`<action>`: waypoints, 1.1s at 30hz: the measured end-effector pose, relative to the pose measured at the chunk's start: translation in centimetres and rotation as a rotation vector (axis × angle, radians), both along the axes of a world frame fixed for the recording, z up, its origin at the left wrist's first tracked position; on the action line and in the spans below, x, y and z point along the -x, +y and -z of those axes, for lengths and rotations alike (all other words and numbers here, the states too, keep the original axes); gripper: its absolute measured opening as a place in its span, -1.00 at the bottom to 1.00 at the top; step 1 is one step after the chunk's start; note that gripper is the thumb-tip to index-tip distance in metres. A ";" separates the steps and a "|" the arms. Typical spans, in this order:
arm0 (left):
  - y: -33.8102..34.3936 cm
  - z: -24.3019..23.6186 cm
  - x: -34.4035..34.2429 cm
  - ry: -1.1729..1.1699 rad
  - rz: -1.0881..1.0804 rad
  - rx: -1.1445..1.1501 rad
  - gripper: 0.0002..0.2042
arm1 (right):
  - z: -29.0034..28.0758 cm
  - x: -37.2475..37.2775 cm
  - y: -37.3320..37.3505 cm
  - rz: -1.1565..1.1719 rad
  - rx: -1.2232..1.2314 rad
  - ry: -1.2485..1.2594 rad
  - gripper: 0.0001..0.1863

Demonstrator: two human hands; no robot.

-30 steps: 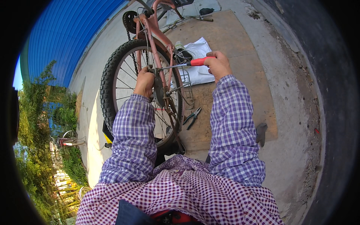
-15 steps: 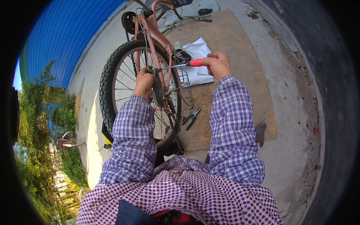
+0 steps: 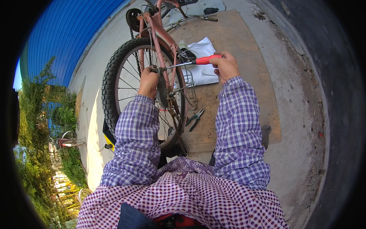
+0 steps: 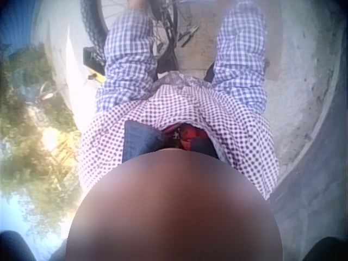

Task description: The person adjusts the rear brake assembly on a bicycle using a screwdriver and wrench. They tighten screws on the brake arm and adjust the brake cable tension, then spin the wheel to test the brake function.

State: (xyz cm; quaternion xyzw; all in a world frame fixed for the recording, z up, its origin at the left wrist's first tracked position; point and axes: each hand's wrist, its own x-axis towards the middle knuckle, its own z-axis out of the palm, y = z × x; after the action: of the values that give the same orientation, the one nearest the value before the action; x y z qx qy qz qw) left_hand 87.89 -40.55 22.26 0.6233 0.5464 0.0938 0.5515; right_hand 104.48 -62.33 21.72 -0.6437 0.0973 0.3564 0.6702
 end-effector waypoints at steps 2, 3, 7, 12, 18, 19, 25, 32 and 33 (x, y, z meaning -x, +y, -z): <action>-0.3 -0.6 -0.3 0.005 -0.010 -0.023 -0.51 | -0.6 -0.2 0.0 -0.019 0.011 0.038 -0.63; -0.5 -0.8 -0.4 0.000 -0.018 -0.033 -0.51 | -0.9 -0.3 0.0 -0.034 0.013 0.053 -0.64; -1.0 -1.6 -0.8 0.007 -0.021 -0.114 -0.52 | -2.0 -0.6 0.2 -0.102 0.145 0.033 -0.65; -1.3 -1.3 -0.8 -0.073 -0.076 -0.118 -0.53 | -2.2 -0.5 0.4 -0.056 0.126 0.020 -0.63; -1.4 -1.1 -0.5 -0.058 -0.088 -0.150 -0.52 | -2.0 -0.3 0.4 -0.069 0.127 0.024 -0.63; -1.4 -1.1 -0.6 -0.051 -0.097 -0.137 -0.51 | -2.0 -0.3 0.4 -0.070 0.131 0.022 -0.63; -1.8 -1.9 -1.2 -0.112 -0.173 -0.071 -0.48 | -1.9 -0.5 0.4 -0.072 0.140 0.016 -0.62; -2.3 -2.0 -0.9 -0.221 -0.216 -0.045 -0.48 | -2.3 -0.6 0.6 -0.070 0.147 0.013 -0.62; -2.2 -1.8 -0.8 -0.213 -0.198 -0.057 -0.48 | -2.2 -0.5 0.6 -0.069 0.151 0.014 -0.62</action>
State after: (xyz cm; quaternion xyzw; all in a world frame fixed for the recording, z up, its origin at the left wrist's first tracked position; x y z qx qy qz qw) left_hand 88.73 -42.73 24.03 0.5682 0.5407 0.2288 0.5766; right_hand 105.00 -61.73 23.90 -0.6929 0.1062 0.3753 0.6065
